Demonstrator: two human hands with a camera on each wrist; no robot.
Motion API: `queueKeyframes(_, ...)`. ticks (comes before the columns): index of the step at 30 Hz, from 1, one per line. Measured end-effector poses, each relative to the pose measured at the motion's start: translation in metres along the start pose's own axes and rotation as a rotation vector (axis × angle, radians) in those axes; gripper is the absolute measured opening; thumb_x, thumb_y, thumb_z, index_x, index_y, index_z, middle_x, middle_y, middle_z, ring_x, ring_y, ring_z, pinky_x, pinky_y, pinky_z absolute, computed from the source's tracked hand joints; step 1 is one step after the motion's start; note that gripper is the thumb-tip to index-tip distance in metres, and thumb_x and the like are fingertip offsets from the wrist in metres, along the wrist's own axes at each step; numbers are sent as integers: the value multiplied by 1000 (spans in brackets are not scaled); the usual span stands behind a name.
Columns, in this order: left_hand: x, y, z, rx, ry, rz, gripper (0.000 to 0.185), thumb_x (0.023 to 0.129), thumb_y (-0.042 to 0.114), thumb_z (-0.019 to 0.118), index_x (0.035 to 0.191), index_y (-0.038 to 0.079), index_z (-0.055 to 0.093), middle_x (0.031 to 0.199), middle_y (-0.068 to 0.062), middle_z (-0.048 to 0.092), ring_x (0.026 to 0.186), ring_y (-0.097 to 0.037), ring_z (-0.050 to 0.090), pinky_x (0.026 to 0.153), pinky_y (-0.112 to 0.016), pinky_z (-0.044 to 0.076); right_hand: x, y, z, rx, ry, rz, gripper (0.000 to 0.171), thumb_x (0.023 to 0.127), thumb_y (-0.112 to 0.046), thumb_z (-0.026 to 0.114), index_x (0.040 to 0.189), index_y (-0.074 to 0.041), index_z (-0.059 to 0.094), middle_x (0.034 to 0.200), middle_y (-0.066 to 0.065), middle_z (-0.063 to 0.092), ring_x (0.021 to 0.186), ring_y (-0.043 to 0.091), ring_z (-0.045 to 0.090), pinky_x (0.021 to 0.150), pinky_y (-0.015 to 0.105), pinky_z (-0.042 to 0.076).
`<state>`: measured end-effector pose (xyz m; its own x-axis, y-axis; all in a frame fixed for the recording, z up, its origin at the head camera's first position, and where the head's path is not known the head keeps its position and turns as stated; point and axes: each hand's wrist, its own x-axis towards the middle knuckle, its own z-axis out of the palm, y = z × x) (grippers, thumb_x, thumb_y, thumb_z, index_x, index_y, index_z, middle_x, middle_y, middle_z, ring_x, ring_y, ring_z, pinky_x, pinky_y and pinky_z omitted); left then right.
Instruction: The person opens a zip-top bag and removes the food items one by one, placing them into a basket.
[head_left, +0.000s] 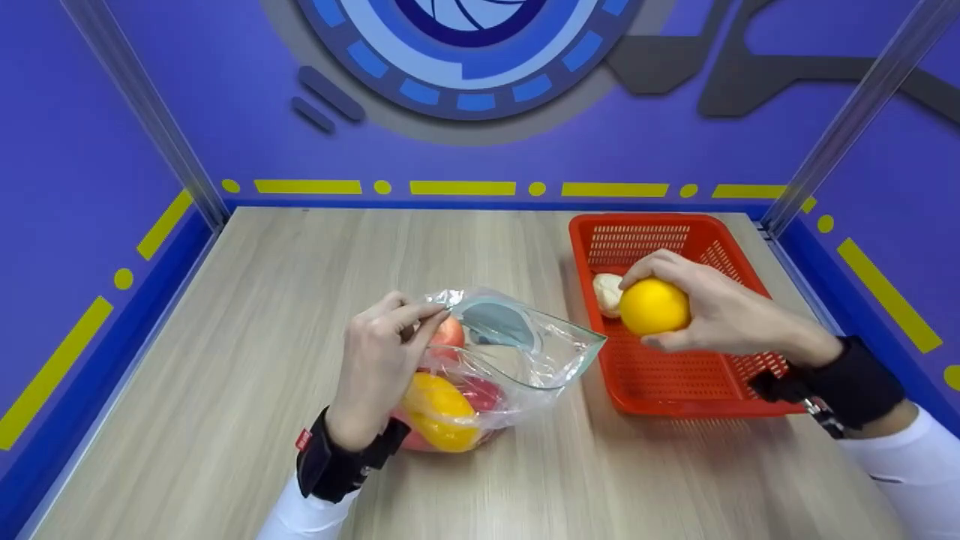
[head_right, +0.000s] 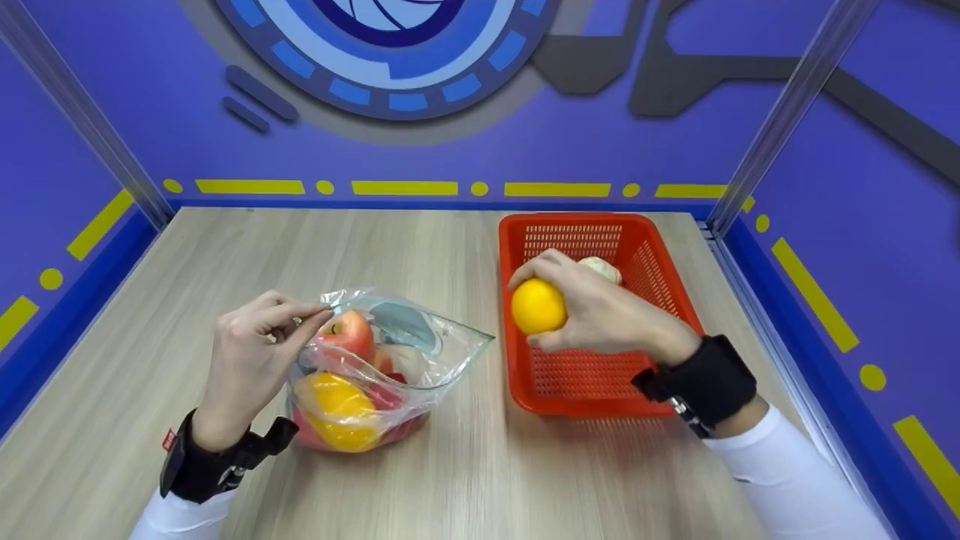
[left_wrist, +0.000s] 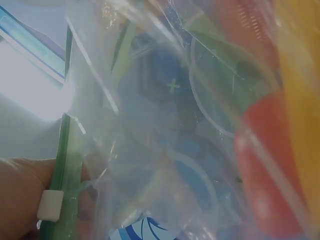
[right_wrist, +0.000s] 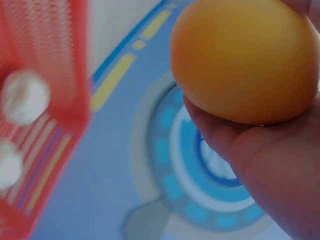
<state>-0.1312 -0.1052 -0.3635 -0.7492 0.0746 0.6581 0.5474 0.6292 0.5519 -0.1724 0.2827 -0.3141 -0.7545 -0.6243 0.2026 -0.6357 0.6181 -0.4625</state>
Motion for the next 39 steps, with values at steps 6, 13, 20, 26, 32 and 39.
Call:
queueKeyframes(6,0,0,0,2,-1,-4,12,85,3,86,98,4,85,75,-5,65,63,-10,49,58,-17,40,9,40,2,-156,-92,193,53,80,-11,88,127,-11,63,120,12,60,93,23,60,77,32,53)
queueKeyframes(13,0,1,1,-6,-11,-15,13,86,3,85,98,4,84,76,-5,66,63,-10,49,59,-17,42,22,87,17,-278,-260,305,55,80,-15,87,128,-4,62,117,20,58,90,25,58,78,38,54)
queueKeyframes(20,-1,0,0,-5,-14,-24,12,86,4,85,98,5,84,77,-5,67,64,-9,48,59,-17,41,37,114,37,-330,-411,386,56,79,-13,86,127,-1,61,110,21,57,87,27,58,78,41,55)
queueKeyframes(26,-1,0,0,-7,-16,-25,12,86,3,85,98,5,84,78,-5,67,64,-10,50,59,-16,43,43,122,43,-363,-454,418,56,81,-19,89,125,3,63,108,18,66,94,30,59,87,47,54)
queueKeyframes(32,-1,-2,0,-1,-2,-9,12,85,2,86,97,4,84,74,-5,64,62,-10,49,58,-16,39,42,124,44,-377,-384,420,56,79,-22,93,121,4,65,106,17,70,88,28,60,85,47,56)
queueKeyframes(39,0,0,0,1,-8,-18,13,85,3,86,98,4,84,75,-6,63,63,-11,49,59,-17,41,36,123,40,-453,-308,474,58,80,-29,92,118,5,65,102,21,65,87,34,60,78,49,57)
